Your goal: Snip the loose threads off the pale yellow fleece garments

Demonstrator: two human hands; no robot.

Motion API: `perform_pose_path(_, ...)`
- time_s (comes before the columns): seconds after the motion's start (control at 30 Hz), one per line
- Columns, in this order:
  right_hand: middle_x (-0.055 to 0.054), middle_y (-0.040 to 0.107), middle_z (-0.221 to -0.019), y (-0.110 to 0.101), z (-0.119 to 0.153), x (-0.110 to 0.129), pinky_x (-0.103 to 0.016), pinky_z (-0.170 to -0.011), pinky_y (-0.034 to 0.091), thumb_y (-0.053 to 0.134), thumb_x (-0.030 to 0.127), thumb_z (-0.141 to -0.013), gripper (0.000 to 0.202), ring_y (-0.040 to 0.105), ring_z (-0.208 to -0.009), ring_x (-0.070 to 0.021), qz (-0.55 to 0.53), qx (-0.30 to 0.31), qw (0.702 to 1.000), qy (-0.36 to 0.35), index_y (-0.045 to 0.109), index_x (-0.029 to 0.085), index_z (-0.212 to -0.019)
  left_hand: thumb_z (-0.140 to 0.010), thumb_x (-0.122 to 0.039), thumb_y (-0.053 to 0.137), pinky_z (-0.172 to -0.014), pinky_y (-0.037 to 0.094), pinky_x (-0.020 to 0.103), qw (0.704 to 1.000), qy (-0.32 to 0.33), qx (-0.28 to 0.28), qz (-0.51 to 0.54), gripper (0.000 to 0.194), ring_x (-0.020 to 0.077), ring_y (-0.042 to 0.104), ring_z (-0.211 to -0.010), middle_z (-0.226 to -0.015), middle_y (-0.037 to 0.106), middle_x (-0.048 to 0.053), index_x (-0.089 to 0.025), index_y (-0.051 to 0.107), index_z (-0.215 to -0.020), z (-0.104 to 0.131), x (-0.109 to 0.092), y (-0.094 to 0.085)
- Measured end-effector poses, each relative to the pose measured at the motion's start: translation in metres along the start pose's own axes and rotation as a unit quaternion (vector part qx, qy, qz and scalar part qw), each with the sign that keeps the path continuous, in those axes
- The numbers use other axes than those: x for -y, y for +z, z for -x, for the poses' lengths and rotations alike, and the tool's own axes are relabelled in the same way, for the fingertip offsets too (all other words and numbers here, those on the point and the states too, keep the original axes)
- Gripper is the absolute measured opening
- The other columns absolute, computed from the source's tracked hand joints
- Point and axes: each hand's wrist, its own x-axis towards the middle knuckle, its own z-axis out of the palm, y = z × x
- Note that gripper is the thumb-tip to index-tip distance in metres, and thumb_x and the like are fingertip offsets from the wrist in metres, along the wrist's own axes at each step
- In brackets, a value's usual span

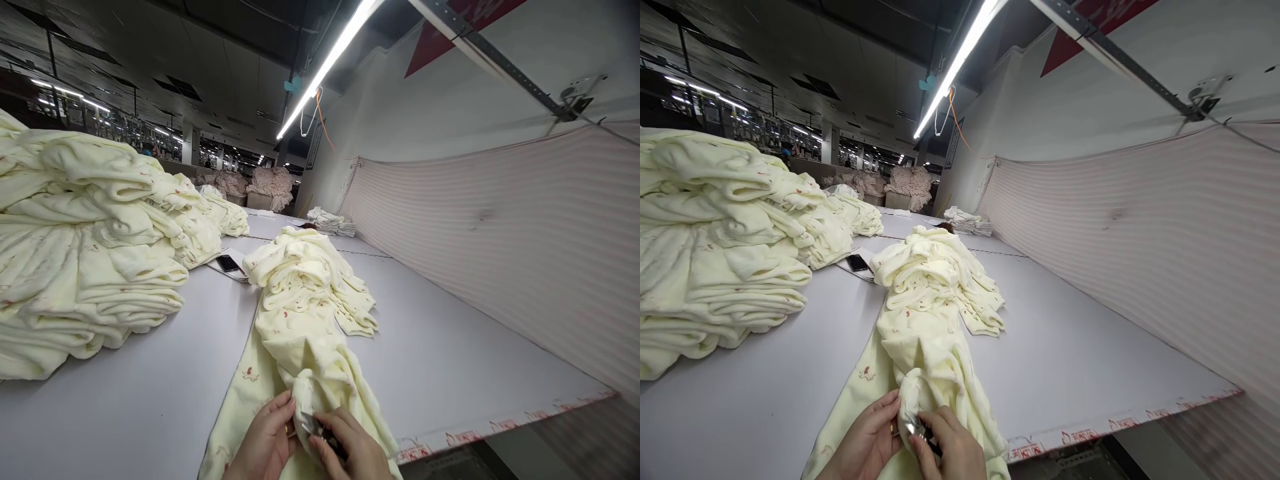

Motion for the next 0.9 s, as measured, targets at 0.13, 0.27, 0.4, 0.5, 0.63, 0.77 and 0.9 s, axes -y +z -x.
perform_pose_path(0.13,-0.005,0.069,-0.089,0.001,-0.003,0.008,-0.026,-0.067,0.052,0.046,0.047,-0.091,0.031,0.068,-0.077,-0.0192,-0.013,-0.03,0.999,0.01,0.067,0.025,-0.099,-0.085,-0.023,0.061,-0.077,0.047,0.029,0.999,0.008,-0.001,-0.039,0.014,0.0171,0.065,-0.082,-0.085,0.073,0.006,-0.018,0.07,-0.094,0.004,0.001,0.002)
perform_pose_path(0.27,-0.004,0.069,-0.088,-0.005,-0.012,0.01,-0.027,-0.067,0.052,0.048,0.041,-0.091,0.027,0.067,-0.077,-0.0191,-0.017,-0.027,0.999,0.02,0.068,0.024,-0.097,-0.085,-0.023,0.059,-0.078,0.048,0.031,0.996,0.017,0.008,-0.084,0.02,0.0195,0.065,-0.088,-0.095,0.072,0.009,-0.016,0.069,-0.101,0.009,-0.006,0.009)
perform_pose_path(0.4,-0.005,0.07,-0.09,-0.016,-0.006,0.007,-0.027,-0.071,0.053,0.051,0.042,-0.089,0.026,0.067,-0.083,-0.0209,-0.043,-0.051,0.995,0.073,0.067,0.023,-0.096,-0.084,-0.023,0.061,-0.083,0.046,0.032,0.991,0.041,0.009,-0.128,0.023,0.0215,0.063,-0.095,-0.1,0.071,0.009,-0.016,0.068,-0.104,-0.008,-0.019,0.017)
perform_pose_path(0.5,-0.005,0.07,-0.096,-0.005,0.011,0.016,-0.026,-0.075,0.053,0.056,0.04,-0.085,0.025,0.066,-0.088,-0.0206,-0.107,-0.054,0.991,0.066,0.063,0.024,-0.103,-0.081,-0.026,0.065,-0.087,0.046,0.036,0.989,0.033,0.023,-0.143,0.029,0.0231,0.064,-0.095,-0.102,0.071,0.011,-0.015,0.066,-0.108,-0.036,-0.026,0.02)
perform_pose_path(0.63,-0.001,0.07,-0.091,0.031,0.028,0.034,-0.023,-0.07,0.051,0.07,0.022,-0.067,0.035,0.067,-0.078,-0.0185,-0.12,0.118,0.986,0.021,0.063,0.026,-0.102,-0.078,-0.028,0.067,-0.087,0.047,0.04,0.985,0.001,0.045,-0.167,0.032,0.0242,0.065,-0.096,-0.106,0.069,0.015,-0.014,0.065,-0.107,-0.055,-0.033,0.016)
perform_pose_path(0.77,-0.004,0.071,-0.093,0.049,0.021,0.035,-0.026,-0.076,0.049,0.06,0.017,-0.076,0.023,0.067,-0.084,-0.0193,-0.074,0.163,0.984,0.016,0.064,0.022,-0.099,-0.079,-0.034,0.065,-0.092,0.045,0.041,0.969,0.014,0.004,-0.247,0.031,0.0243,0.065,-0.098,-0.111,0.068,0.014,-0.016,0.066,-0.105,-0.027,-0.053,-0.007)
perform_pose_path(0.9,-0.002,0.071,-0.093,0.046,0.013,0.027,-0.028,-0.073,0.049,0.066,0.02,-0.073,0.027,0.067,-0.082,-0.0212,-0.01,0.194,0.981,-0.005,0.063,0.024,-0.1,-0.081,-0.038,0.058,-0.097,0.041,0.042,0.913,0.075,-0.13,-0.379,0.029,0.0272,0.06,-0.109,-0.111,0.068,0.011,-0.019,0.067,-0.102,0.03,-0.08,-0.049)
